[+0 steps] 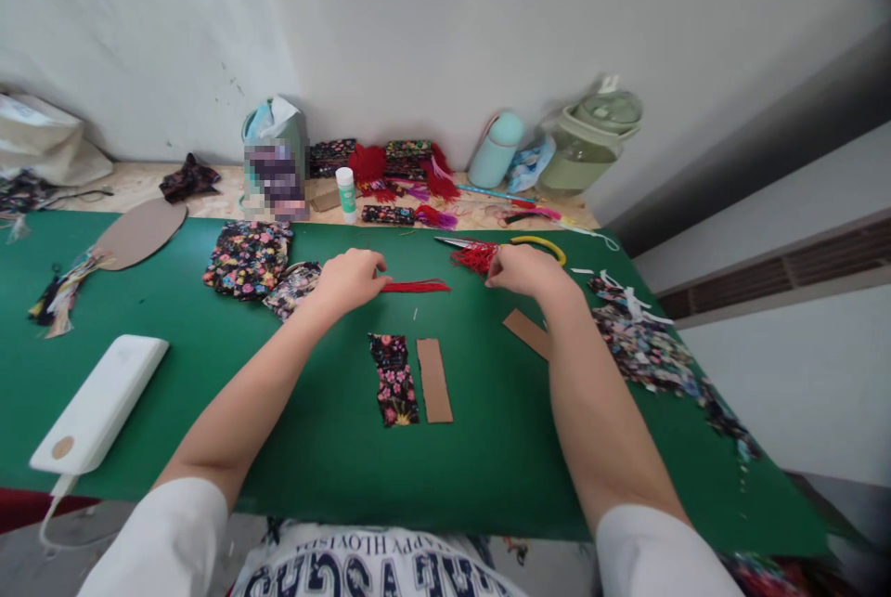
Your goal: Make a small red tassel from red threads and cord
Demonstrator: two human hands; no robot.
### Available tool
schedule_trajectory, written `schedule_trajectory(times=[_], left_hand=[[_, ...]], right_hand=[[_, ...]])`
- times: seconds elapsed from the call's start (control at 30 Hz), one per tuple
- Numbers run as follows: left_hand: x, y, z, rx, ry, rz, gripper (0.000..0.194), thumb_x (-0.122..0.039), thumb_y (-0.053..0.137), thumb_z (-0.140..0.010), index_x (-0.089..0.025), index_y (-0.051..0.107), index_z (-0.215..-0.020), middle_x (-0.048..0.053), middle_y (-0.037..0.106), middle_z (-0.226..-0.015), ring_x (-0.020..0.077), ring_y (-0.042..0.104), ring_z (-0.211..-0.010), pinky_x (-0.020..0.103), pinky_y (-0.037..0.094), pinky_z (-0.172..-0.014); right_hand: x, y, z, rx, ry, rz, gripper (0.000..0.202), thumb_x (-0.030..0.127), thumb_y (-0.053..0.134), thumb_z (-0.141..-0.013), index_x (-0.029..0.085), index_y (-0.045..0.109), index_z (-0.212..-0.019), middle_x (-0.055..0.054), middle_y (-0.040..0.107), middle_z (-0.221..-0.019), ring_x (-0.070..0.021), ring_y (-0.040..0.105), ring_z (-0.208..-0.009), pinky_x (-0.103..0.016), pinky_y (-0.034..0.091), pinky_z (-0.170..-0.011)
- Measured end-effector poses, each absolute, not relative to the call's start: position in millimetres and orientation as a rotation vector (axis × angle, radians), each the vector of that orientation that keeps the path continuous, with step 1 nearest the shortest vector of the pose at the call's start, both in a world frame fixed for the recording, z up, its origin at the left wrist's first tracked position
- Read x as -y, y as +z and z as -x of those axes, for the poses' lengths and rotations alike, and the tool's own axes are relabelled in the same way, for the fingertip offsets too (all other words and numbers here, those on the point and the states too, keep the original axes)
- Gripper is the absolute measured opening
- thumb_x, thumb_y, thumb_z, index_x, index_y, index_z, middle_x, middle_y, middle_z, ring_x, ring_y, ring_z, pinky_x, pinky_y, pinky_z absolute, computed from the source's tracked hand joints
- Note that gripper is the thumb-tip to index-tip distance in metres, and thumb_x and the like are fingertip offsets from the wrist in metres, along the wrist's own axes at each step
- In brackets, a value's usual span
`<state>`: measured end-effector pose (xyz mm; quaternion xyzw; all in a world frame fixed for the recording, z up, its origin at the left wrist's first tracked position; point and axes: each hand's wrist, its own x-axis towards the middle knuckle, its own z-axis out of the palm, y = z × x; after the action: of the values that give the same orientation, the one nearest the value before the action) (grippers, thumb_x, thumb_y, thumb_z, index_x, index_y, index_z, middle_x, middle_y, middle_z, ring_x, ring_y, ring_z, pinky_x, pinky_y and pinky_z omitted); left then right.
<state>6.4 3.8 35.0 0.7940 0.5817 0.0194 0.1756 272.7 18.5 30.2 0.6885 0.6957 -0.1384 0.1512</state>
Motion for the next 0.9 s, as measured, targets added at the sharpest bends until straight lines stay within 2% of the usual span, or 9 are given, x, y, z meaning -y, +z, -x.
schedule_trajectory(times=[0.13, 0.27, 0.53, 0.77, 0.9], left_hand=[[-3.3, 35.2, -6.7, -1.655, 0.051, -2.26, 0.026, -0.034, 0.056, -0.083, -0.02, 0.07, -0.1, 0.01, 0.072, -0.097, 0.028, 0.064, -0.092, 0.036, 0.049, -0.077], [-3.0, 36.3, -6.9, -1.66, 0.026, -2.268, 0.027, -0.036, 0.054, -0.084, -0.02, 0.07, -0.1, 0.009, 0.072, -0.098, 0.0275, 0.065, -0.092, 0.035, 0.049, -0.076], [-2.8, 37.7, -6.7, -1.665, 0.037, -2.279, 0.028, -0.038, 0.054, -0.085, -0.021, 0.07, -0.099, 0.009, 0.072, -0.096, 0.026, 0.065, -0.091, 0.033, 0.049, -0.075], [-1.1, 40.0, -10.5, -1.632, 0.002, -2.27, 0.028, -0.038, 0.052, -0.086, -0.021, 0.07, -0.101, 0.007, 0.072, -0.1, 0.0247, 0.064, -0.094, 0.032, 0.05, -0.077], [-0.2, 39.8, -12.1, -1.59, 0.042, -2.268, 0.027, -0.035, 0.052, -0.086, -0.02, 0.07, -0.099, 0.007, 0.071, -0.098, 0.0258, 0.064, -0.094, 0.034, 0.049, -0.076]], right_hand=[[-17.8, 26.2, -262.3, -1.985, -0.337, -1.991, 0.016, 0.021, 0.063, -0.078, 0.015, 0.074, -0.087, -0.017, 0.071, -0.098, -0.0288, 0.067, -0.09, -0.033, 0.046, -0.066], [-15.9, 26.0, -257.5, -1.992, -0.286, -1.969, 0.023, 0.013, 0.053, -0.078, 0.015, 0.073, -0.089, -0.018, 0.07, -0.102, -0.0284, 0.067, -0.091, -0.033, 0.046, -0.068], [-14.4, 40.3, -276.9, -2.095, -0.426, -1.997, 0.017, 0.02, 0.053, -0.077, 0.019, 0.07, -0.081, -0.008, 0.072, -0.088, -0.0205, 0.064, -0.078, -0.027, 0.039, -0.059], [-4.6, 63.0, -298.9, -2.583, -0.575, -2.329, 0.01, 0.027, 0.057, -0.075, 0.019, 0.06, -0.07, -0.004, 0.065, -0.074, -0.0165, 0.057, -0.062, -0.028, 0.041, -0.056], [1.0, 70.2, -296.4, -2.743, -0.568, -2.603, 0.01, 0.029, 0.06, -0.075, 0.021, 0.059, -0.071, -0.005, 0.063, -0.081, -0.0174, 0.058, -0.066, -0.032, 0.047, -0.06]])
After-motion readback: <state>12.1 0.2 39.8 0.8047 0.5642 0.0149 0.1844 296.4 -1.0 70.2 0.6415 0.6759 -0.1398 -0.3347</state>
